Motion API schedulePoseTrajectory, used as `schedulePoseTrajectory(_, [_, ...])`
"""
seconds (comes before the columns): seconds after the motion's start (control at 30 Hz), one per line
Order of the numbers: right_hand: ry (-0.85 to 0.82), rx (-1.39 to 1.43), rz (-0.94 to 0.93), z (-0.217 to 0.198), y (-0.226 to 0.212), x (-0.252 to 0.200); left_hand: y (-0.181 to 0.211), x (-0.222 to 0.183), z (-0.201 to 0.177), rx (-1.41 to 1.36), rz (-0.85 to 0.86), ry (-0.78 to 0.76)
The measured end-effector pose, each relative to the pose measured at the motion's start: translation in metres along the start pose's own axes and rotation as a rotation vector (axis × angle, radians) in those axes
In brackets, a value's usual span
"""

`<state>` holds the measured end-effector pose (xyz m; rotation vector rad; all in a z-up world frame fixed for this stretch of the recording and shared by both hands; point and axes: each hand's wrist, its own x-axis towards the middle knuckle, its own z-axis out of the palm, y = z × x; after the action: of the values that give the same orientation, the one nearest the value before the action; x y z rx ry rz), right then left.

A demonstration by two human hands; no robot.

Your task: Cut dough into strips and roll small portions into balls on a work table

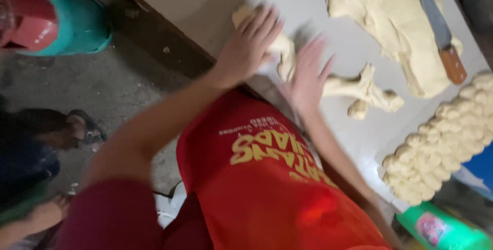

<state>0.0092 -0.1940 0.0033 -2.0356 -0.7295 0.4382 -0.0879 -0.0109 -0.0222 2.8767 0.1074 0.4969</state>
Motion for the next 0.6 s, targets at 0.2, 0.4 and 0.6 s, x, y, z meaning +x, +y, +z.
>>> schedulePoseTrajectory(0.2, [-0.286, -1.236, -0.174, -0.026, 0.017, 0.031, -0.008, -0.033, -0.010, 0.005, -0.143, 0.101])
schedulePoseTrajectory(0.4, [0.187, -1.512, 0.376, -0.050, -0.015, 0.131, -0.059, 0.051, 0.012, 0.064, -0.483, -0.224])
schedulePoseTrajectory(0.6, [-0.138, -1.039, -0.048, 0.050, -0.102, 0.065, -0.021, 0.012, 0.002, -0.210, -0.306, -0.025])
